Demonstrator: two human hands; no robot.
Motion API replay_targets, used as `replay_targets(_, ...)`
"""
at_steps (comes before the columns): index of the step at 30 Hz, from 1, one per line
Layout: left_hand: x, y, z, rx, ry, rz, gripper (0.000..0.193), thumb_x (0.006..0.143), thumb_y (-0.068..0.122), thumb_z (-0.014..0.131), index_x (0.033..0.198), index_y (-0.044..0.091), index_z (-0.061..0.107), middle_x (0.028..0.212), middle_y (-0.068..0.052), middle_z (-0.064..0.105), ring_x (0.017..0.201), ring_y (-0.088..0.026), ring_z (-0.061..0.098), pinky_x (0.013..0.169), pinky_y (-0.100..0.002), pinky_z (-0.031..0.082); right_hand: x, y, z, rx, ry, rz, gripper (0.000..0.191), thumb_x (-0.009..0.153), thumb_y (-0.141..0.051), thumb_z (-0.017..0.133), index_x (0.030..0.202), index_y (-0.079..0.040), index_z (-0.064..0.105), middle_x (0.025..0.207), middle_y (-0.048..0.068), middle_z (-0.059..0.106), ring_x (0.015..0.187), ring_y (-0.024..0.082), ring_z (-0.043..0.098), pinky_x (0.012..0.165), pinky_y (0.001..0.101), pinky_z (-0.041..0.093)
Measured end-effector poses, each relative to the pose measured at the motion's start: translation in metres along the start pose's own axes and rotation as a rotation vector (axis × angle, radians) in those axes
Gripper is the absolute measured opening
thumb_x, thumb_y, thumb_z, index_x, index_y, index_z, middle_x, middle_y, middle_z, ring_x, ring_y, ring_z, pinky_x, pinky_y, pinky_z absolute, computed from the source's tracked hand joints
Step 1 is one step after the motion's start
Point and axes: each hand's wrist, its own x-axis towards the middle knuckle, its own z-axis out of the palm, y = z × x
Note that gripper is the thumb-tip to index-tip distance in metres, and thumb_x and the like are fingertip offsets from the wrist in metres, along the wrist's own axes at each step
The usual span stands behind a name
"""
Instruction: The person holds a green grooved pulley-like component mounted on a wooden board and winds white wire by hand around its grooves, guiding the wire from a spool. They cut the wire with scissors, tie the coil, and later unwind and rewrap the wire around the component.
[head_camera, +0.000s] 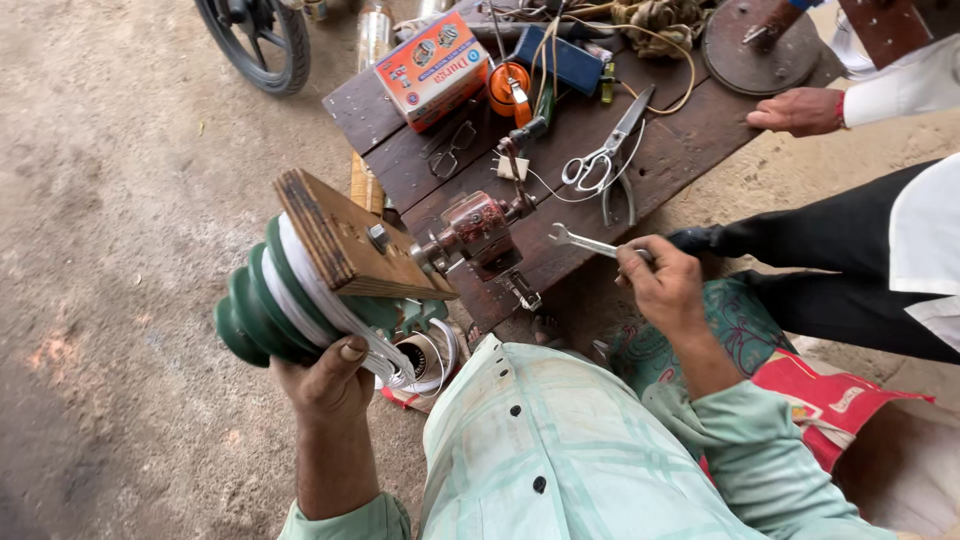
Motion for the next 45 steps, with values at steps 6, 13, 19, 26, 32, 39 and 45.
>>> replay_targets(6,0.000,-0.006,-0.004,0.012,0.039,0.006,0.071,0.079,0.003,0.088,0.138,-0.011,0.050,0.121,-0.020,0.069,0.108,-0.033,0.073,0.091,-0.048,0.064,-0.029,-0.112,-0.010,-0.124,0.146,-0.382,0.011,0.104,-0.006,0.067,0.110,0.002,0.064,0.081,0.009,0.072,0.071,0.013,0.071,0.066,0.0249,0.055)
replay_targets(13,-0.005,-0.012,-0.016,0.020,0.124,0.016,0.069,0.086,0.013,0.088,0.142,-0.009,0.053,0.126,-0.016,0.070,0.113,-0.028,0.069,0.101,-0.044,0.057,-0.023,-0.202,0.034,-0.169,0.035,-1.097,0.021,0.093,0.000,0.078,0.104,0.000,0.060,0.082,0.011,0.068,0.073,0.025,0.072,0.073,0.0389,0.063)
replay_targets(19,-0.005,-0.019,-0.019,0.024,0.179,0.026,0.065,0.085,0.010,0.088,0.140,-0.006,0.055,0.125,-0.014,0.070,0.114,-0.026,0.069,0.103,-0.043,0.056,-0.017,-0.244,0.052,-0.235,-0.085,-1.267,0.027,0.092,-0.001,0.079,0.109,0.002,0.059,0.087,0.011,0.068,0.076,0.025,0.071,0.071,0.0386,0.062)
replay_targets(26,-0.007,-0.024,-0.026,0.037,0.200,0.020,0.061,0.083,0.006,0.087,0.136,-0.007,0.058,0.121,-0.013,0.071,0.107,-0.024,0.070,0.097,-0.040,0.057,-0.015,-0.273,0.065,-0.216,-0.135,-1.353,0.032,0.091,0.000,0.081,0.113,0.001,0.058,0.088,0.010,0.067,0.076,0.024,0.070,0.070,0.0389,0.062)
replay_targets(32,-0.007,-0.017,-0.021,-0.026,0.173,-0.024,0.053,0.084,-0.001,0.085,0.131,-0.006,0.061,0.116,-0.012,0.072,0.102,-0.022,0.070,0.094,-0.038,0.058,0.041,-0.305,0.091,-0.137,-0.167,-1.565,0.028,0.092,-0.006,0.074,0.112,0.004,0.057,0.072,0.001,0.060,0.060,0.019,0.061,0.052,0.0370,0.048)
replay_targets(39,-0.002,-0.014,-0.010,-0.029,0.212,-0.022,0.050,0.086,-0.003,0.083,0.130,-0.004,0.061,0.113,-0.011,0.072,0.098,-0.020,0.069,0.089,-0.035,0.057,0.122,-0.308,0.150,-0.026,-0.297,-1.283,0.013,0.106,0.005,0.056,0.116,-0.003,0.059,0.075,0.006,0.055,0.062,0.017,0.055,0.056,0.0328,0.044)
replay_targets(45,-0.003,-0.017,-0.014,-0.008,0.207,0.003,0.052,0.084,-0.002,0.082,0.131,-0.003,0.060,0.114,-0.008,0.071,0.099,-0.018,0.069,0.092,-0.034,0.057,0.149,-0.290,0.182,0.097,-0.578,-0.881,0.015,0.107,-0.002,0.047,0.117,-0.003,0.059,0.079,0.001,0.055,0.063,0.008,0.055,0.057,0.0242,0.046)
